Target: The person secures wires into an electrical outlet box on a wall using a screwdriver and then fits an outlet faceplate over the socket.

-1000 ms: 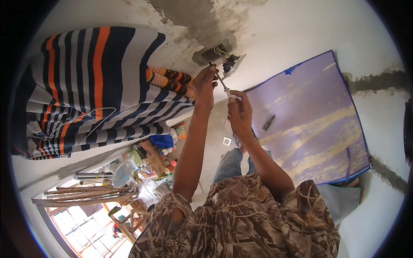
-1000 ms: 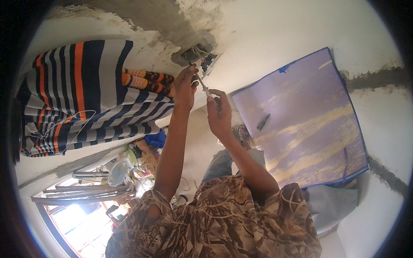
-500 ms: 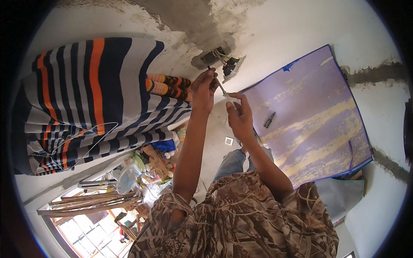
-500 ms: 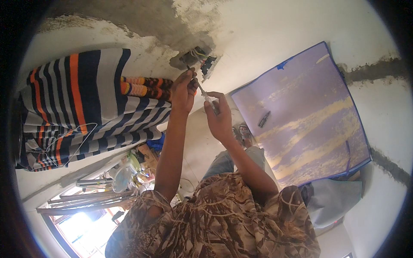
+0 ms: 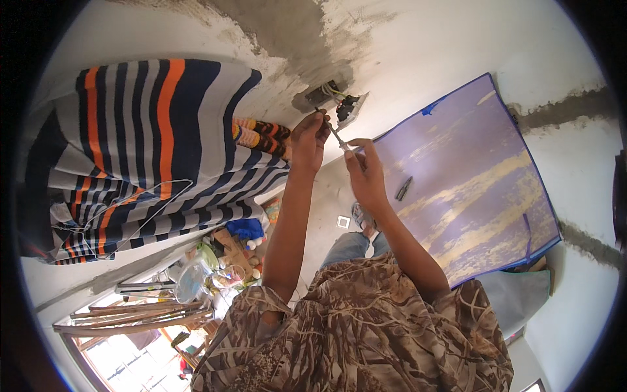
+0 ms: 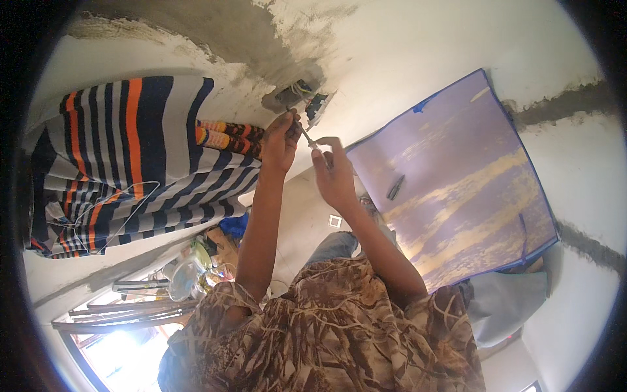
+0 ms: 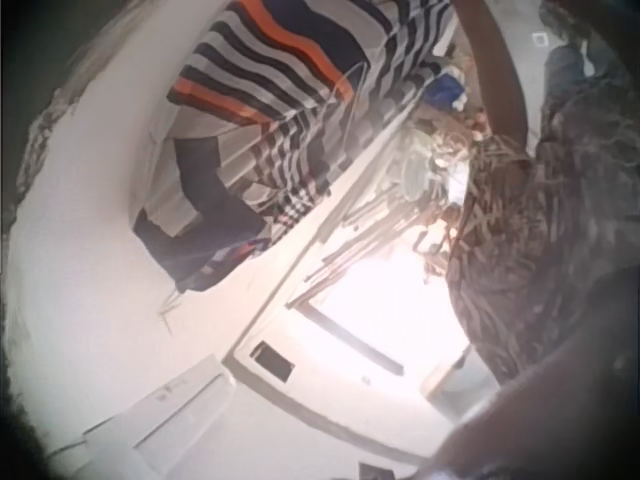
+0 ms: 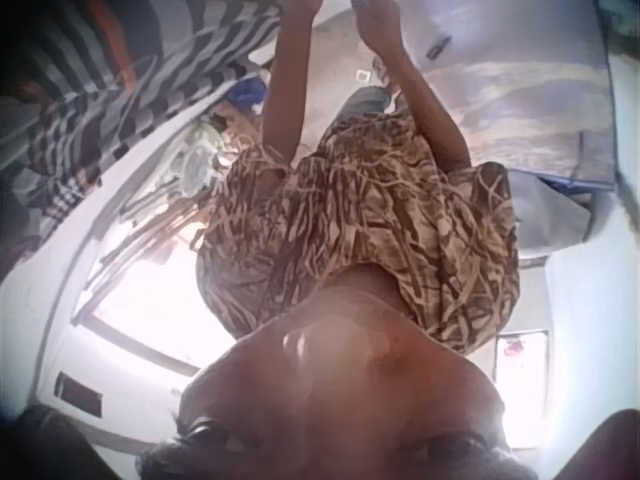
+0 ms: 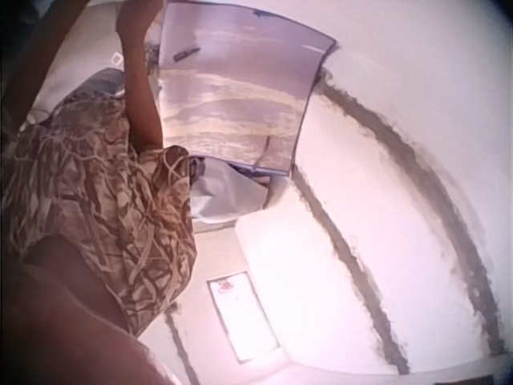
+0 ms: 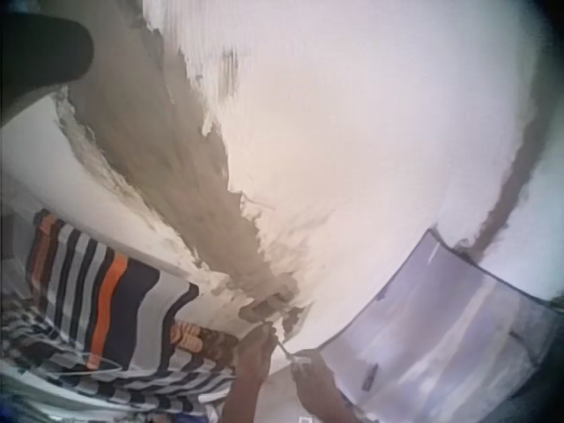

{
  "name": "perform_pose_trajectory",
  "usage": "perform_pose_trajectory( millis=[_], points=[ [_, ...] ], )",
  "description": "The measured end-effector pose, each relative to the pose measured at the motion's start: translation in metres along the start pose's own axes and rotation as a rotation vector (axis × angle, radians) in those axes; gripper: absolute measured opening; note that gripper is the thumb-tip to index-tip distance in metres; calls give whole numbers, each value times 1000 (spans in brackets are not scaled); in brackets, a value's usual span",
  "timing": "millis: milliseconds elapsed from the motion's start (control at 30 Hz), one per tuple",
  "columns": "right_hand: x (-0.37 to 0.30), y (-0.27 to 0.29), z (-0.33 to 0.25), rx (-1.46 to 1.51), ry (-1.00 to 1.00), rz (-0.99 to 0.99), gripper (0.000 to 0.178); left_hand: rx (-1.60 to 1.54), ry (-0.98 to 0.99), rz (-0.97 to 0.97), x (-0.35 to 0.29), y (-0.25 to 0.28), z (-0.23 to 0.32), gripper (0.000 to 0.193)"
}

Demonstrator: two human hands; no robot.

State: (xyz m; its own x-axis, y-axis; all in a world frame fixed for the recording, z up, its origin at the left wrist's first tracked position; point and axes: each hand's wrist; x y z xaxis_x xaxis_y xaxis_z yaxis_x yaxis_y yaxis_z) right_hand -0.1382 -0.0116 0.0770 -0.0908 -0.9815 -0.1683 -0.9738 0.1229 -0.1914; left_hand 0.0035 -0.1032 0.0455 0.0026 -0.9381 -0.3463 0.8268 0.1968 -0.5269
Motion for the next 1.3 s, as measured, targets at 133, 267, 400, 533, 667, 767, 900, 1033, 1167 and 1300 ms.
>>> perform_pose_trajectory(
  millis=[133, 267, 400, 533, 667, 767, 900, 1033, 1167, 1300],
  points=[
    [-9, 9, 2, 943, -571, -224, 32, 14, 27, -38, 0, 4, 4, 20],
    [-13, 6, 9, 31, -89, -137, 38, 14, 35, -23, -5, -13, 9, 16],
    [-17, -3, -7, -217, 20, 37, 35, 36, 41, 8, -8, -19, 15, 9],
    [-21, -1, -12, 371, -272, -20, 31, -5, 47, 2, -1, -14, 12, 8],
    [-21, 11, 20, 1090, -505, -219, 28, 8, 51, -68, 6, -4, 10, 9],
    [-25, -4, 16, 214, -110, -33, 29, 15, 52, -53, 1, -9, 13, 9],
    [-24, -5, 17, -529, 344, 154, 32, 28, 50, -49, -4, -17, 15, 10],
    [-29, -14, 5, 430, -217, 42, 35, 16, 53, -26, 0, -7, 13, 13],
    [-22, -4, 18, 643, -312, -73, 32, -24, 65, -94, 3, -6, 13, 13],
    [-20, -17, 16, -300, 338, 217, 23, -14, 77, -89, 5, -7, 16, 12]
  ],
)
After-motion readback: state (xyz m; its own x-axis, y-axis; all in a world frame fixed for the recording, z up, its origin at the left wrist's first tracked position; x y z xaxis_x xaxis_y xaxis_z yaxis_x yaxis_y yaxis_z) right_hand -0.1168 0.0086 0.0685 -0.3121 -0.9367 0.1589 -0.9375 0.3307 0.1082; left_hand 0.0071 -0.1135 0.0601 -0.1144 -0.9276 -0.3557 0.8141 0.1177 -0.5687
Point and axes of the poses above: each hand's wrist, its own x-axis towards the middle knuckle, its own y-axis out of the back of the hand, z = x × y, and after that the axes turned 1 degree about -z, right-handed
